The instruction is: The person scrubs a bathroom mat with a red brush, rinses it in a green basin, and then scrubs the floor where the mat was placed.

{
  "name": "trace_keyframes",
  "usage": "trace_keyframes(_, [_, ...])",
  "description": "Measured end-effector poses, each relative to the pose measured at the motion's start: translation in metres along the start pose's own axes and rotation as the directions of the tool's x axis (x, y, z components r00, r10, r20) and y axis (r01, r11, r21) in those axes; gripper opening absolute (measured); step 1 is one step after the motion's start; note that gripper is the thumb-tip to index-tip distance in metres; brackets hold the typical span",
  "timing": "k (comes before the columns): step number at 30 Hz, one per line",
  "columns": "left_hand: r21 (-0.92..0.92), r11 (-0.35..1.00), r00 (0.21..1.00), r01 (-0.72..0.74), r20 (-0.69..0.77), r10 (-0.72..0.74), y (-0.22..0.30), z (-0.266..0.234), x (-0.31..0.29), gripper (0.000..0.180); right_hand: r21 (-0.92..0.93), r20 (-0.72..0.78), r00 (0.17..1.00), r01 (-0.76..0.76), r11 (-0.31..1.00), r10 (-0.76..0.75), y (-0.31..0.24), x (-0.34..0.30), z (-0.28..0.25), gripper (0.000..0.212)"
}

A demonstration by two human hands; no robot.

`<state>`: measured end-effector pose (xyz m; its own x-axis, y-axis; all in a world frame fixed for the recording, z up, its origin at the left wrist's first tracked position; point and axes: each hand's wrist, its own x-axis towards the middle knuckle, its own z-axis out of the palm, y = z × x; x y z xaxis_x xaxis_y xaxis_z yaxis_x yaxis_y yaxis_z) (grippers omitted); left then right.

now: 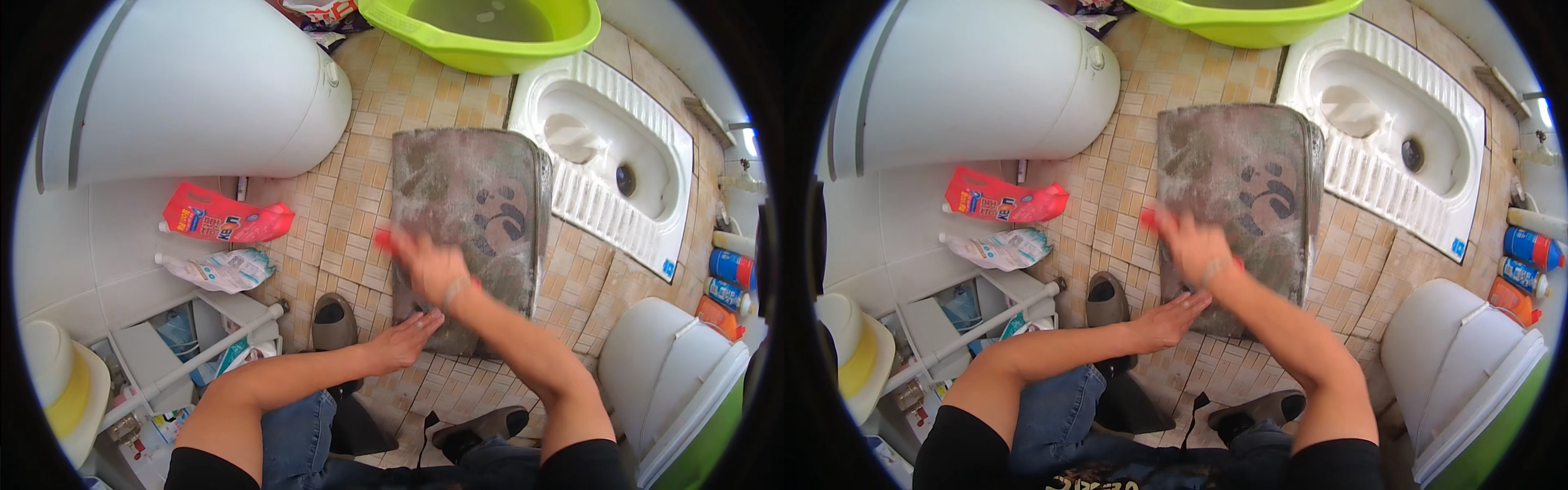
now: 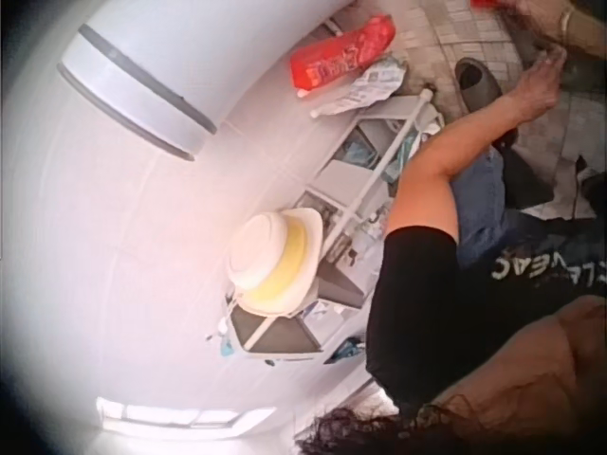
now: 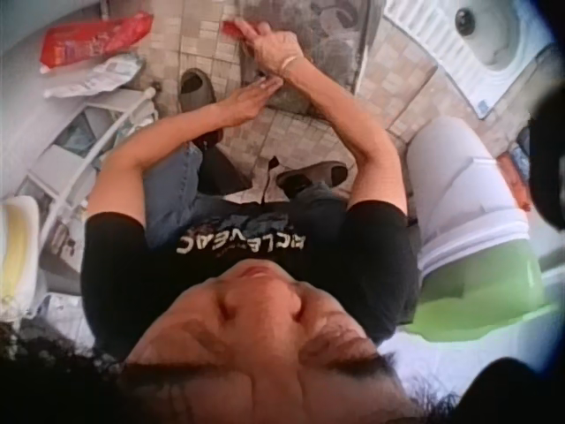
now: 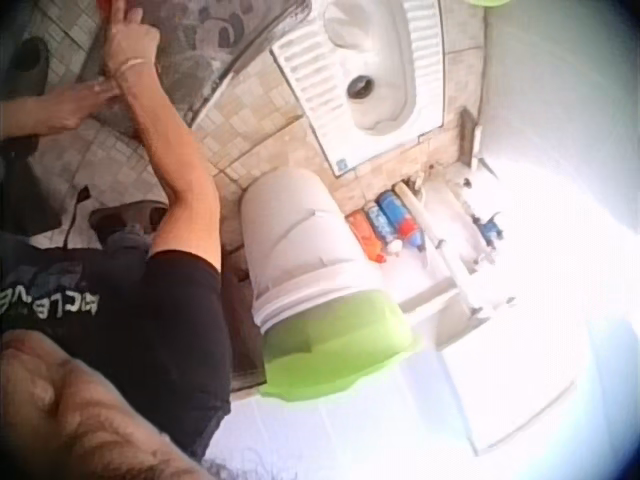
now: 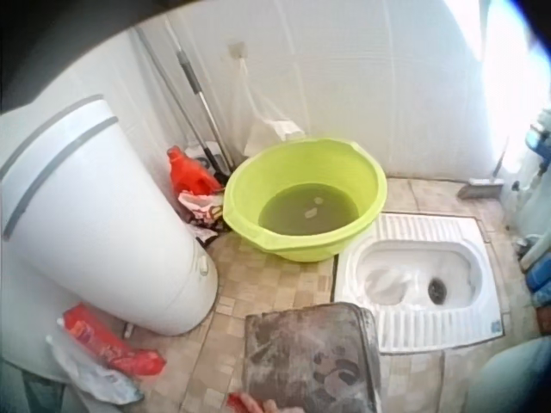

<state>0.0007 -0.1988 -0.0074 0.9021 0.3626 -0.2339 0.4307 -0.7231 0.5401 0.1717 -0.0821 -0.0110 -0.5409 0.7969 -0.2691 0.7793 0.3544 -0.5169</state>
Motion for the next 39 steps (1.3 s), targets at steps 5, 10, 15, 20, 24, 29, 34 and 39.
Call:
trace_keyframes(5, [0.1,0.995,1.0,-0.016,0.0,0.017,0.007,0.001,0.003,0.052,-0.055,0.234,0.969,0.097,0.994,-0.082,0.026,-0.022,-0.02,0.077])
trace_keyframes(10, [0.154,0.987,0.998,-0.046,0.051,0.038,0.003,-0.01,0.004,0.053,0.11,-0.29,0.927,-0.216,0.97,0.239,0.044,0.079,-0.044,0.065])
trace_keyframes(15, [-0.278,0.957,0.995,0.082,-0.027,-0.093,0.001,0.004,-0.002,0.059,-0.083,-0.129,0.979,0.149,0.985,-0.159,0.04,-0.023,0.008,0.071])
trace_keyframes(20, [0.065,0.998,0.999,-0.022,0.03,0.02,-0.001,-0.009,0.012,0.057,0.096,-0.362,0.884,-0.28,0.955,0.296,0.08,0.081,-0.056,0.057])
trace_keyframes(24, [0.028,0.999,0.997,-0.025,-0.079,0.027,-0.006,-0.001,-0.003,0.052,0.07,-0.034,0.999,-0.021,0.997,0.023,0.038,0.008,-0.008,0.078])
trace_keyframes(29, [0.101,0.992,0.994,-0.08,-0.061,0.086,-0.004,-0.006,0.016,0.053,-0.09,-0.25,0.944,-0.244,0.966,0.215,0.117,0.032,-0.067,0.068])
trace_keyframes(34, [0.126,0.991,0.996,-0.05,-0.065,0.058,-0.012,-0.004,0.009,0.047,0.082,-0.237,0.959,-0.138,0.987,0.154,0.07,-0.023,-0.007,0.072])
trace_keyframes(39, [0.042,0.999,0.995,-0.032,0.091,0.028,-0.006,-0.016,0.013,0.064,-0.069,0.0,0.987,-0.16,0.985,0.16,0.115,-0.088,-0.046,0.065])
